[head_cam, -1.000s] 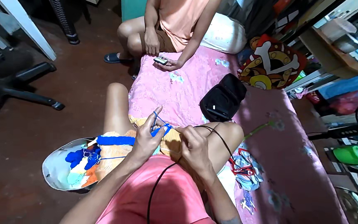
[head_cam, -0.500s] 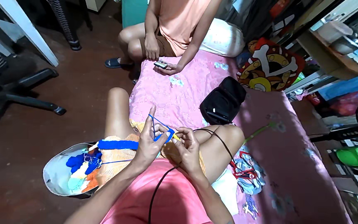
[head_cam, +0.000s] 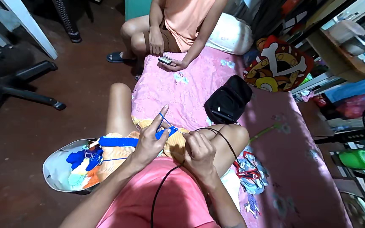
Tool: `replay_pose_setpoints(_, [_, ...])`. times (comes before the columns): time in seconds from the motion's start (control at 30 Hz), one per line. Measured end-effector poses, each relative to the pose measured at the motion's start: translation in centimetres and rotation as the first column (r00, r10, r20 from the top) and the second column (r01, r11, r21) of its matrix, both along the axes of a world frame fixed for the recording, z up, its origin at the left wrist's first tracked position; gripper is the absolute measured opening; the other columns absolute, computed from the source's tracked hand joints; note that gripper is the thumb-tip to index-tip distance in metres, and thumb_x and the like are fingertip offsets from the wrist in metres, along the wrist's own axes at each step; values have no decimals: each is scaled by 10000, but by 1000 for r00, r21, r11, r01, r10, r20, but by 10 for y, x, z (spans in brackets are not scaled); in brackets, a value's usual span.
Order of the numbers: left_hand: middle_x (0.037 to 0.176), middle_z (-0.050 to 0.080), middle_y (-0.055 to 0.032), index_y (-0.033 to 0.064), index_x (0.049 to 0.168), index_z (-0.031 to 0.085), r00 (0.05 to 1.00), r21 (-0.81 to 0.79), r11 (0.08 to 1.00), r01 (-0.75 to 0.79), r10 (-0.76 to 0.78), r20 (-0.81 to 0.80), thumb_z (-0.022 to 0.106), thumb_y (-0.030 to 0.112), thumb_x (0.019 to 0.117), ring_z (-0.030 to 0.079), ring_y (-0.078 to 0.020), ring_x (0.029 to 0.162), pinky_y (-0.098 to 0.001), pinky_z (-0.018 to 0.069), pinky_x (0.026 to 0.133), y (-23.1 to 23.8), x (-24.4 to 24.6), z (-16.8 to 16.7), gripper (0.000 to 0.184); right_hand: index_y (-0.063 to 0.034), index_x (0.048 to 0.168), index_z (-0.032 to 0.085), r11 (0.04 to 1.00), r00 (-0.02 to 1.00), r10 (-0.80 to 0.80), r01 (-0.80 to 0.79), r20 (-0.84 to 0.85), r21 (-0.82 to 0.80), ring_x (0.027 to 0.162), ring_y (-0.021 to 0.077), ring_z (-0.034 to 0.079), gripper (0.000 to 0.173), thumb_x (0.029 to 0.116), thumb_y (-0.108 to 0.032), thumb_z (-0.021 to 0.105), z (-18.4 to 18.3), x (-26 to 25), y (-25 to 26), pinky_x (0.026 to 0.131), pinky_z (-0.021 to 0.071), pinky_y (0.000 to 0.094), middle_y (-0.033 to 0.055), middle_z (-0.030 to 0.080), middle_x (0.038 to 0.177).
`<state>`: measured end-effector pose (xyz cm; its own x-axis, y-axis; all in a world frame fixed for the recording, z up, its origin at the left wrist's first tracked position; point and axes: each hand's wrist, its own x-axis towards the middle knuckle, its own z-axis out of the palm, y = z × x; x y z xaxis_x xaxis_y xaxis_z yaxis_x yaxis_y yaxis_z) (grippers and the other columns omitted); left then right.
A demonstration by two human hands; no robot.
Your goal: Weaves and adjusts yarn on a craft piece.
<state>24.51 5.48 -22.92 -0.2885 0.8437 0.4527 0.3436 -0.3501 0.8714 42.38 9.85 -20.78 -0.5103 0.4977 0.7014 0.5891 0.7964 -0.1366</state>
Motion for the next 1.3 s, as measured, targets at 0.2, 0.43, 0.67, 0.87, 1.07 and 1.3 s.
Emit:
replay_pose_setpoints(0.2, [936,724,-13,48,1523,460,993,20,993,119,-119,9,602,72,946,663,-29,843,-211,555,812,3,-6,-7,595,-64,964,745,851,989,131,-150,-74,-503,706,106,653,163,887,-58,601,19,19,13,606,539,291,33,717,879])
replay_pose_setpoints(0.43, [948,720,-17,24,1494,487,986,102,983,151,-157,59,616,78,951,652,-6,849,-180,541,815,3,-3,-11,561,16,1025,665,324,902,46,-421,-430,-847,644,6,565,146,887,35,620,21,23,20,563,469,158,17,667,877])
replay_pose_setpoints(0.67, [903,721,31,77,1560,383,859,-18,974,228,-192,474,665,-15,860,700,-69,816,-224,590,773,4,-1,0,760,45,1005,704,518,854,36,-460,-519,-721,750,31,643,144,876,49,642,4,23,11,675,550,183,58,719,924])
replay_pose_setpoints(0.87, [897,724,3,75,1564,376,765,-80,944,321,-208,610,652,-50,857,700,-77,763,-208,590,717,4,3,6,769,36,1094,639,167,734,-125,-647,-667,-744,562,-10,505,230,868,66,608,6,20,13,480,396,141,10,664,842])
replay_pose_setpoints(1.07, [1003,720,6,2,1532,404,874,-24,967,252,-217,435,644,-8,880,683,-57,827,-198,573,735,0,12,-3,694,49,1320,587,-47,643,-124,-765,-756,-643,573,-25,480,382,941,15,549,-8,11,19,486,377,131,40,685,967])
replay_pose_setpoints(1.3, [989,746,2,8,1526,424,929,-62,988,142,-111,354,670,13,893,696,-47,855,-206,576,797,1,14,1,679,69,1188,669,315,775,-2,-599,-632,-736,819,22,632,283,923,54,571,-3,4,10,709,532,175,88,709,1090])
